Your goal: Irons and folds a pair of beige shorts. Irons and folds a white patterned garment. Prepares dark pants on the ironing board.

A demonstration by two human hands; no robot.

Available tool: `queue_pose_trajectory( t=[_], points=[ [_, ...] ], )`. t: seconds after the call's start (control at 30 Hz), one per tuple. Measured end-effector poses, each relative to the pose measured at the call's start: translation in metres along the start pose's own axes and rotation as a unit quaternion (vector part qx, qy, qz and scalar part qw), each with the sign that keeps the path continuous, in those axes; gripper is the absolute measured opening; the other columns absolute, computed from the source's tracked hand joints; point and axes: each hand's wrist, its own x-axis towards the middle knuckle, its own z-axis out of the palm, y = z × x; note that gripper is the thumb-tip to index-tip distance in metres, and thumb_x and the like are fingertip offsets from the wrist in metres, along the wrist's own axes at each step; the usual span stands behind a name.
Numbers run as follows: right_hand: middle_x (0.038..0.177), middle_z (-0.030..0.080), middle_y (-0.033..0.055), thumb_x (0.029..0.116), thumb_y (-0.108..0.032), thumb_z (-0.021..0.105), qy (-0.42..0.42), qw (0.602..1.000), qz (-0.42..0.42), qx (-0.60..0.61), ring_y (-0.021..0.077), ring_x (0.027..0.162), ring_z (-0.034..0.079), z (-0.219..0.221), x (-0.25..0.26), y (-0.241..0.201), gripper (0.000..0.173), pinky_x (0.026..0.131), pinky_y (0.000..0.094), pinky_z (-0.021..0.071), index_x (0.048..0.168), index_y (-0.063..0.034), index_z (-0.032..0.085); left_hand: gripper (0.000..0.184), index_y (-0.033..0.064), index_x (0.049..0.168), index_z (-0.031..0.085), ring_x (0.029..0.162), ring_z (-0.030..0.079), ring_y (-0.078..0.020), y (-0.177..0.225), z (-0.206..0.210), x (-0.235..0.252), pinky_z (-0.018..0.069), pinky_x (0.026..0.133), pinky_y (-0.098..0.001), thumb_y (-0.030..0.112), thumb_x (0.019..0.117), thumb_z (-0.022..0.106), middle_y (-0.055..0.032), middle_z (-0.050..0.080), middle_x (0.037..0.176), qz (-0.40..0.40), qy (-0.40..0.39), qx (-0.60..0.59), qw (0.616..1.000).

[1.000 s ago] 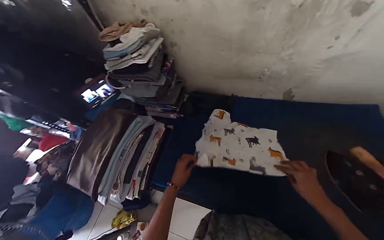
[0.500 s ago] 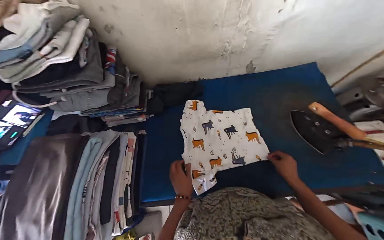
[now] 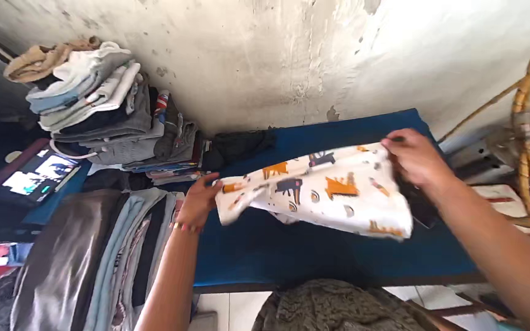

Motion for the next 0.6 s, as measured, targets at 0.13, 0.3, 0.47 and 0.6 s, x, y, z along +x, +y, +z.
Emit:
queue_pose_trajectory(
  t=[0.13, 0.3, 0.47, 0.6],
  points=[
    [0.094, 0.057, 0.0039, 0.1087, -0.004, 0.040, -0.042, 0.990, 0.049, 0.127, 0.0069, 0.075, 0.061, 0.018, 0.077, -0.041, 0.024, 0.072, 0.0271, 0.0550, 0.131, -0.0002, 0.046, 0.038, 0.0032, 0.145, 0.044, 0.085, 0.064, -0.0175, 0.057, 0.019, 0.058, 0.0557, 0.077, -0.0342, 0.013, 0.1088, 0.048, -0.0171, 0.062, 0.114, 0.062, 0.062, -0.016, 0.996],
    [0.105, 0.070, -0.0010, 0.1068, -0.004, 0.042, -0.173, 0.962, -0.147, 0.150, 0.0067, 0.093, 0.070, -0.002, 0.060, -0.118, 0.026, 0.085, 0.0271, 0.0598, 0.127, -0.0058, 0.059, 0.033, 0.0078, 0.140, 0.051, 0.083, 0.064, -0.0102, 0.095, 0.014, 0.031, 0.0563, 0.075, -0.0313, 0.020, 0.1095, 0.047, -0.0066, 0.064, 0.108, 0.214, 0.129, -0.040, 0.967],
    [0.122, 0.067, 0.0113, 0.0859, 0.015, 0.064, -0.151, 0.968, -0.201, 0.004, 0.0142, 0.103, 0.067, -0.013, 0.052, -0.041, 0.055, 0.091, 0.0342, 0.0576, 0.138, -0.0011, 0.056, 0.030, -0.0044, 0.133, 0.055, 0.085, 0.067, -0.0121, 0.013, 0.027, 0.019, 0.0584, 0.077, -0.0320, 0.009, 0.1071, 0.048, -0.0147, 0.067, 0.108, 0.179, 0.136, 0.029, 0.974],
    [0.117, 0.067, 0.0205, 0.0860, 0.018, 0.066, -0.116, 0.985, -0.109, -0.069, 0.0256, 0.097, 0.068, -0.009, 0.019, 0.055, 0.062, 0.086, 0.0448, 0.0571, 0.143, -0.0019, 0.050, 0.032, -0.0075, 0.134, 0.055, 0.093, 0.067, -0.0187, -0.074, 0.053, 0.000, 0.0561, 0.082, -0.0351, 0.007, 0.1062, 0.049, -0.0219, 0.066, 0.118, 0.090, 0.119, 0.063, 0.987]
  ],
)
